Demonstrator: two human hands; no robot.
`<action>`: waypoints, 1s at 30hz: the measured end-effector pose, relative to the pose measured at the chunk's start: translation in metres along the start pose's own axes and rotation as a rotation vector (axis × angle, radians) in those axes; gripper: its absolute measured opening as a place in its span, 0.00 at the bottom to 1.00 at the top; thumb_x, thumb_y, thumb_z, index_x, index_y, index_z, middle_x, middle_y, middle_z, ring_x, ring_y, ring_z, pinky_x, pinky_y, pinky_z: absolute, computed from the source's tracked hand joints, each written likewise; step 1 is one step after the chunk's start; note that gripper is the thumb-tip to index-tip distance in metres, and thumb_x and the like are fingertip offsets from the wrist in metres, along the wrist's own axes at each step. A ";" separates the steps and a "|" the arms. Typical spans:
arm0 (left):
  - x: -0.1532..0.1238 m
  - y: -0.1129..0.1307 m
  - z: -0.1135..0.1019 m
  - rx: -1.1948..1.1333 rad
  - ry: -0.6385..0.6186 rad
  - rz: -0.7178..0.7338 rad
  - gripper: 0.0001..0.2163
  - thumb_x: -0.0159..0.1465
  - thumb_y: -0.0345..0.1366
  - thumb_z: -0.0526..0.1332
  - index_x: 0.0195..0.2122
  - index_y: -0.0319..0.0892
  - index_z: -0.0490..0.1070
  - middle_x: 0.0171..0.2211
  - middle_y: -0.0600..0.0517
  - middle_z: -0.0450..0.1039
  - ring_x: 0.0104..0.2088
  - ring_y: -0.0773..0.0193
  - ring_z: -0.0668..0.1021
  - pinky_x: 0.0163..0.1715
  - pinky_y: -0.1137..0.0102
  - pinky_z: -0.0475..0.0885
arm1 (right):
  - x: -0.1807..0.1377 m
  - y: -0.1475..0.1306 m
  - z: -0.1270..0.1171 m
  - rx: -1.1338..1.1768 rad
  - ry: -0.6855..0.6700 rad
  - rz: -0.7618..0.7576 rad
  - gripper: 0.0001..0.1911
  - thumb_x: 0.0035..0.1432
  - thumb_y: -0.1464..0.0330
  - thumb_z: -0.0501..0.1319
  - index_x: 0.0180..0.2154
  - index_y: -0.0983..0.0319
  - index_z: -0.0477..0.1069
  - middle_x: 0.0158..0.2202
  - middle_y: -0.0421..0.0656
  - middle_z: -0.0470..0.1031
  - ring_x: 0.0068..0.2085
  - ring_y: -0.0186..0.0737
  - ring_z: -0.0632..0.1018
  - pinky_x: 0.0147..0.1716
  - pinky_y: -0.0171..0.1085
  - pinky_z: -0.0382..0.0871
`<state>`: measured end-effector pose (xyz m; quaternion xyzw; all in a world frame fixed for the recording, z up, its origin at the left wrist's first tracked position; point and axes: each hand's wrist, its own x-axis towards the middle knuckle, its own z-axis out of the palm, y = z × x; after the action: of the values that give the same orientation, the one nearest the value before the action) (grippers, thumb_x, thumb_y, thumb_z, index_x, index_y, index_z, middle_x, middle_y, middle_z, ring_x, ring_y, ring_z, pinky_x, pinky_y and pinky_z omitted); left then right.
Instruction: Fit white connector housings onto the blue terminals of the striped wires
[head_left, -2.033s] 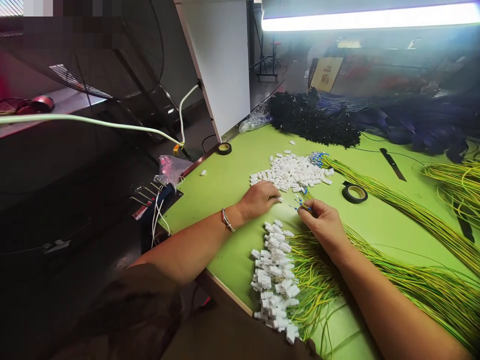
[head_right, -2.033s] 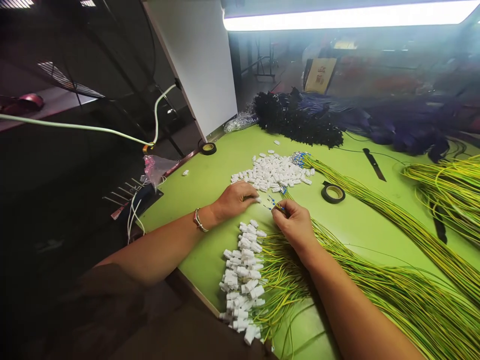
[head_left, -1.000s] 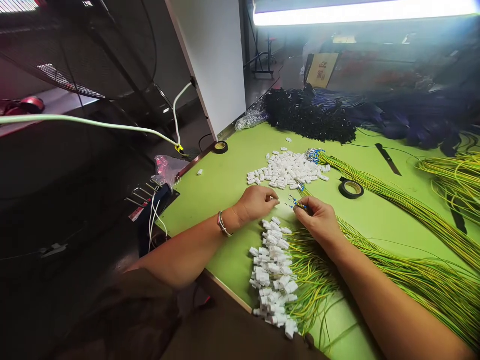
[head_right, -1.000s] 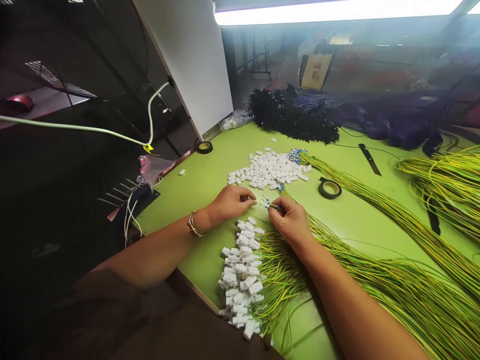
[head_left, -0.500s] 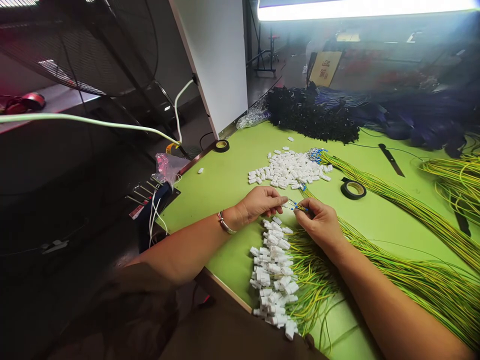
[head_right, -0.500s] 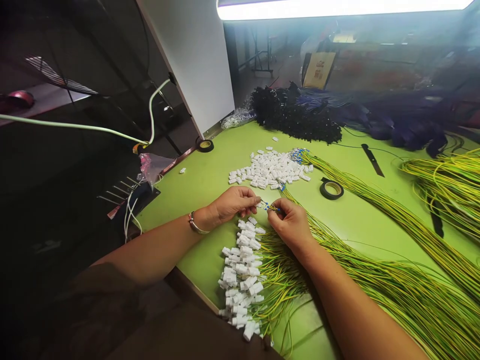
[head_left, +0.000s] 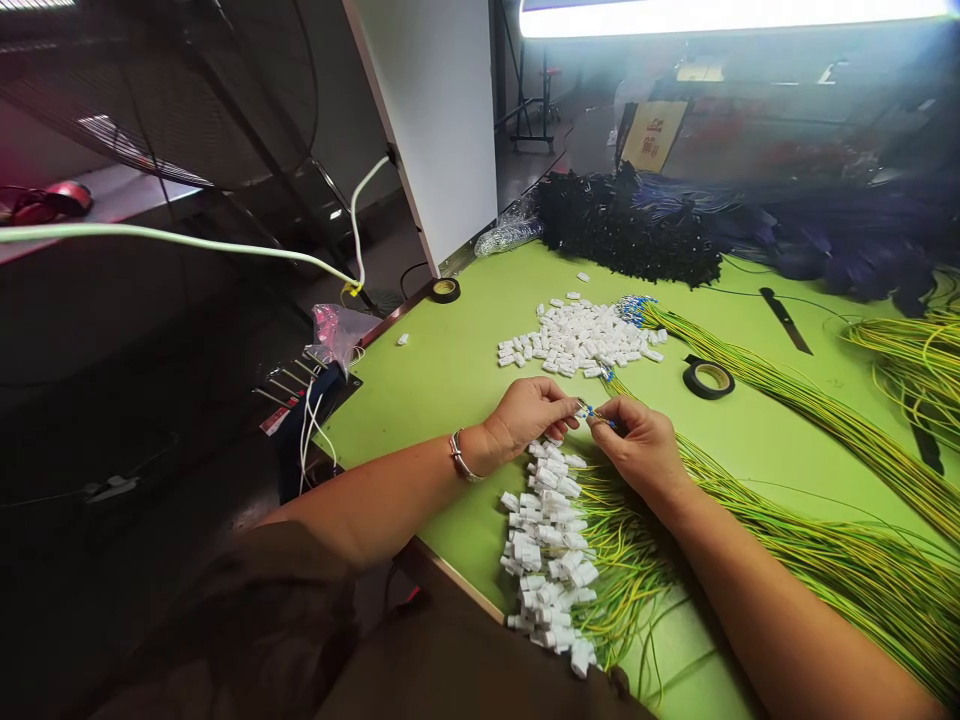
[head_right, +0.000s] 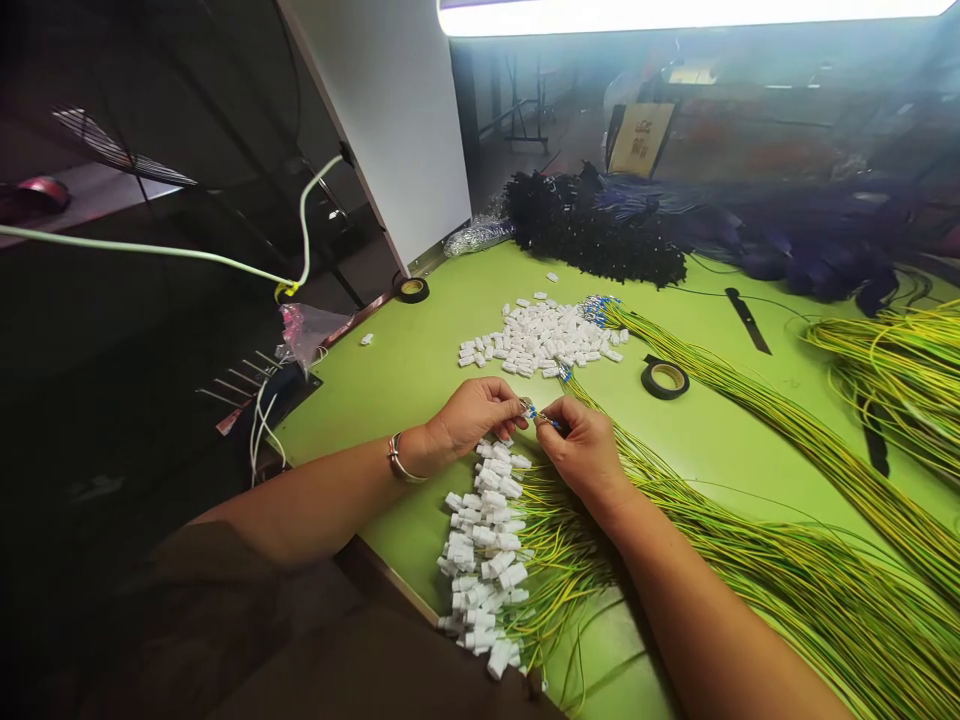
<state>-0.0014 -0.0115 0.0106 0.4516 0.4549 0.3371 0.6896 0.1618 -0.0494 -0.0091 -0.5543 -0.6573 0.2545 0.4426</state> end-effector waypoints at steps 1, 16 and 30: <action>0.000 -0.001 0.000 0.012 0.003 0.009 0.09 0.59 0.30 0.66 0.26 0.35 0.66 0.19 0.53 0.73 0.16 0.75 0.71 0.16 0.79 0.68 | 0.000 0.000 0.000 -0.005 0.003 0.004 0.05 0.50 0.68 0.60 0.24 0.62 0.69 0.17 0.36 0.65 0.20 0.30 0.63 0.20 0.32 0.57; -0.001 0.001 -0.010 0.327 -0.151 0.104 0.09 0.57 0.34 0.66 0.25 0.36 0.68 0.19 0.54 0.72 0.17 0.75 0.69 0.18 0.78 0.63 | 0.006 -0.003 -0.011 0.243 -0.099 0.234 0.11 0.49 0.61 0.65 0.26 0.62 0.71 0.19 0.37 0.67 0.21 0.31 0.65 0.21 0.33 0.59; 0.018 0.030 -0.072 1.075 0.420 0.496 0.05 0.60 0.33 0.62 0.33 0.40 0.78 0.35 0.47 0.76 0.35 0.63 0.75 0.40 0.69 0.68 | 0.005 -0.002 -0.008 0.259 -0.043 0.332 0.09 0.46 0.63 0.64 0.27 0.62 0.71 0.19 0.36 0.65 0.20 0.30 0.63 0.18 0.32 0.59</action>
<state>-0.0634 0.0377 0.0197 0.7514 0.5685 0.2926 0.1631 0.1673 -0.0467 -0.0024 -0.5878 -0.5282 0.4180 0.4480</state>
